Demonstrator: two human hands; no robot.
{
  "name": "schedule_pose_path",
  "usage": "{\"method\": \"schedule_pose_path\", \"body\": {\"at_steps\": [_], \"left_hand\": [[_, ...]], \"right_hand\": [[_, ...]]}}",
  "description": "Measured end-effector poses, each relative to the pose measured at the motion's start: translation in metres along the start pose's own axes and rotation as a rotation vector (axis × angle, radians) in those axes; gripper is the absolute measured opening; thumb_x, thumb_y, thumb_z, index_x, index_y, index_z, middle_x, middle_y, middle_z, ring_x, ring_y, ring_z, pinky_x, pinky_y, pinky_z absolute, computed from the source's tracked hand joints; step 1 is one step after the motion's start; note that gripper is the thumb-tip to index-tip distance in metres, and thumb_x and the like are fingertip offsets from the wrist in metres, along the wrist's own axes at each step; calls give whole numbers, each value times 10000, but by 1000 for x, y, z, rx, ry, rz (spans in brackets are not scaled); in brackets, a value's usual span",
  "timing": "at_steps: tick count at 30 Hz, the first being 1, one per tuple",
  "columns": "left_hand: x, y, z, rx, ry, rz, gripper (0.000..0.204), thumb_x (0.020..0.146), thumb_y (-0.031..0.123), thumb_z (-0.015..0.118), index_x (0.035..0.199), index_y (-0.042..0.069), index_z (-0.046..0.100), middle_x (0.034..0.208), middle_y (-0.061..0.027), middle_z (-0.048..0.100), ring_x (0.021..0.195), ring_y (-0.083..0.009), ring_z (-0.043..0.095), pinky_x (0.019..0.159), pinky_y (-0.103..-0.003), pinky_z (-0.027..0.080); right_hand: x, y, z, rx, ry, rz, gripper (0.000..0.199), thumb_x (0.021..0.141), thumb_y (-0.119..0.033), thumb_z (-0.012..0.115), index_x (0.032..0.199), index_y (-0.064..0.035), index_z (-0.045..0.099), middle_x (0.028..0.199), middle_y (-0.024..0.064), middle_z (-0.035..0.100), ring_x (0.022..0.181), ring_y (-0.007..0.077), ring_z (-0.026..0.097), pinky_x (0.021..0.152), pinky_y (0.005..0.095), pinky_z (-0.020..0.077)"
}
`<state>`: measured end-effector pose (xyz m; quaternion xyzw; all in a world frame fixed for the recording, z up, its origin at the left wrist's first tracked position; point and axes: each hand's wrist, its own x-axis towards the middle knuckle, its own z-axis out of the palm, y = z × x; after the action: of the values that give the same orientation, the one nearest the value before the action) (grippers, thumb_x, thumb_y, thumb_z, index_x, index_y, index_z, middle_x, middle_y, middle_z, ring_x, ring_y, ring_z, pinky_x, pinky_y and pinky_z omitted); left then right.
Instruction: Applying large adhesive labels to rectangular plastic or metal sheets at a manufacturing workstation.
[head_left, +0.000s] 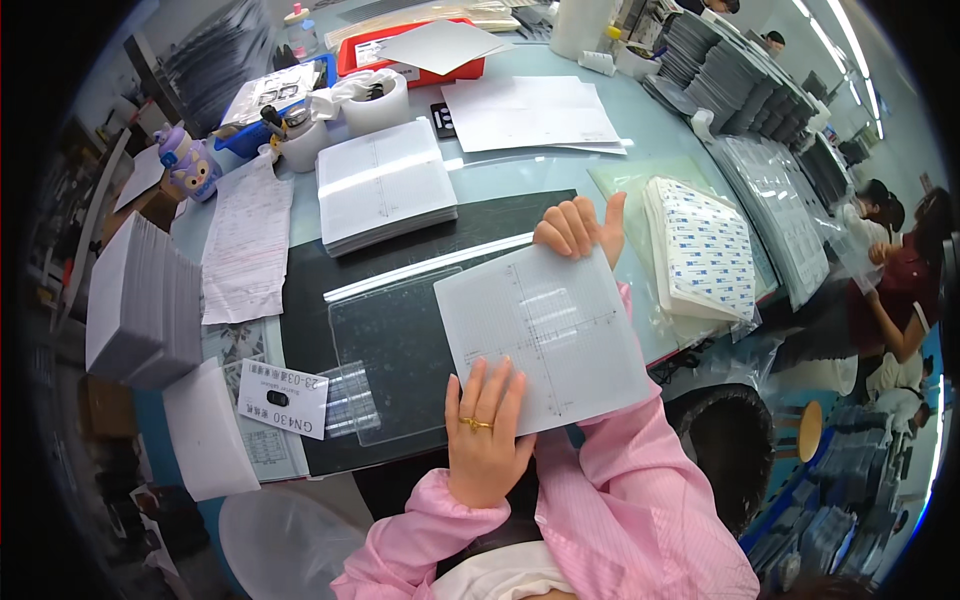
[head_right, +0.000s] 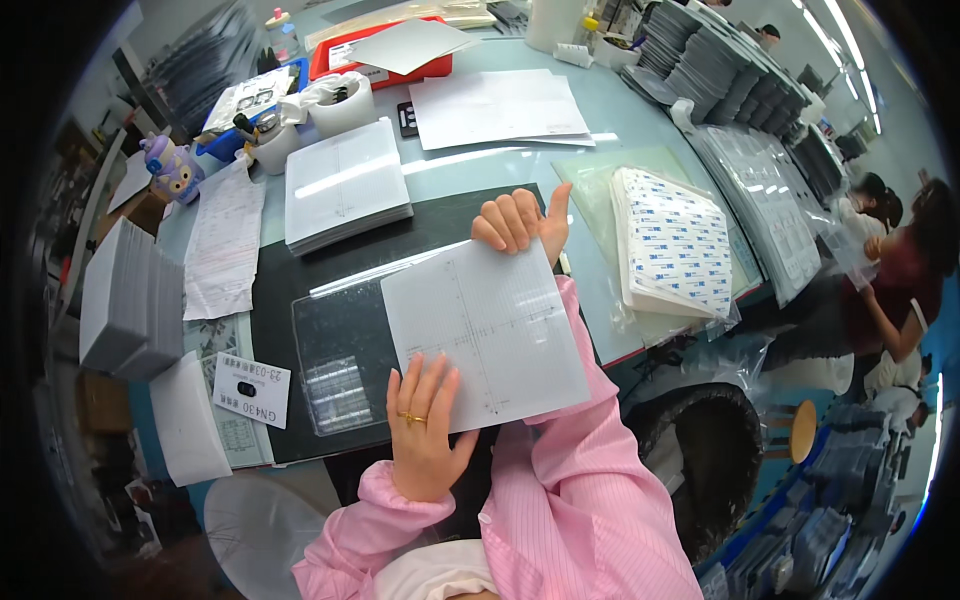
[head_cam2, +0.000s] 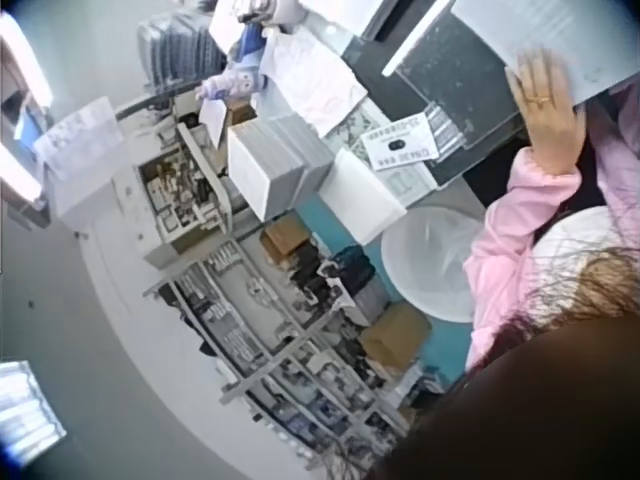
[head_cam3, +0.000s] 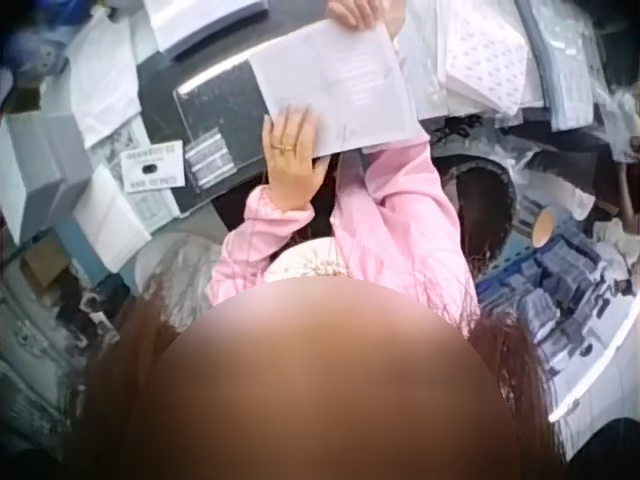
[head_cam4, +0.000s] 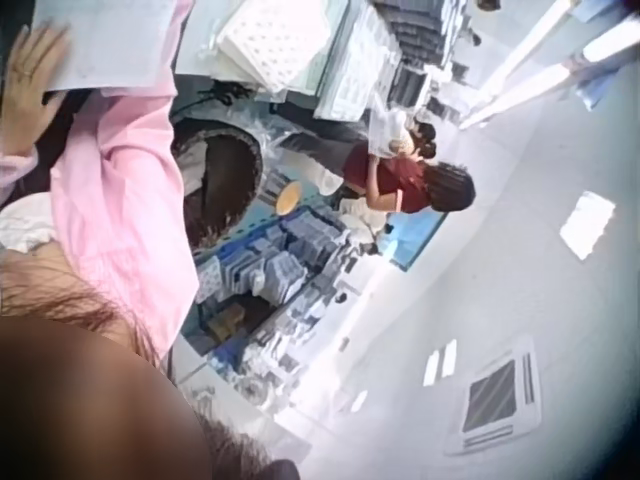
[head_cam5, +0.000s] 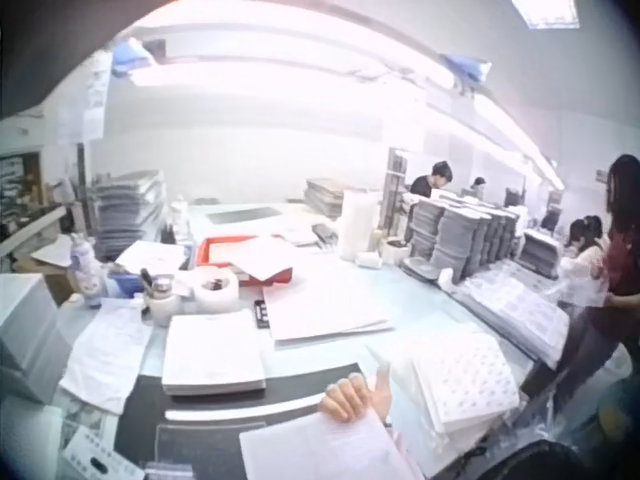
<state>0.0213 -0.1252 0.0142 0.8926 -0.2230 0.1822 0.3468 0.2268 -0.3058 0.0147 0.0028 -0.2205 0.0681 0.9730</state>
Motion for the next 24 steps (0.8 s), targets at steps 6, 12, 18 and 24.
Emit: {"method": "schedule_pose_path", "body": {"at_steps": [6,12,18,24], "left_hand": [[18,-17,-5,113,95,67,492,764,-79,583,1248,1,616,1324,-177,593,1267,-382,537,1090,-482,397],[12,-29,-28,-416,428,-280,275,939,11,566,1199,-48,634,1208,-174,675,1090,-283,675,880,-350,527],[0,-38,-10,-775,609,-669,327,996,124,583,1287,8,489,1157,-105,592,993,-224,611,842,-358,521],[-25,-48,-28,-1148,612,-742,248,981,44,573,1225,2,560,1083,-38,631,938,-99,602,820,-253,501]], "right_hand": [[0,-1,7,9,-66,20,789,953,-747,187,532,-116,404,483,47,415,462,167,410,491,294,415],[1,35,41,-654,250,97,792,963,-682,375,1356,-6,493,1196,141,608,1209,258,530,1048,374,410],[-20,73,23,-1168,154,512,383,951,-213,660,1263,-29,534,1115,38,646,1012,93,606,892,245,459],[-16,57,32,-1323,254,564,222,955,-249,650,1104,-95,593,893,-56,634,753,-4,538,631,163,374]]}}
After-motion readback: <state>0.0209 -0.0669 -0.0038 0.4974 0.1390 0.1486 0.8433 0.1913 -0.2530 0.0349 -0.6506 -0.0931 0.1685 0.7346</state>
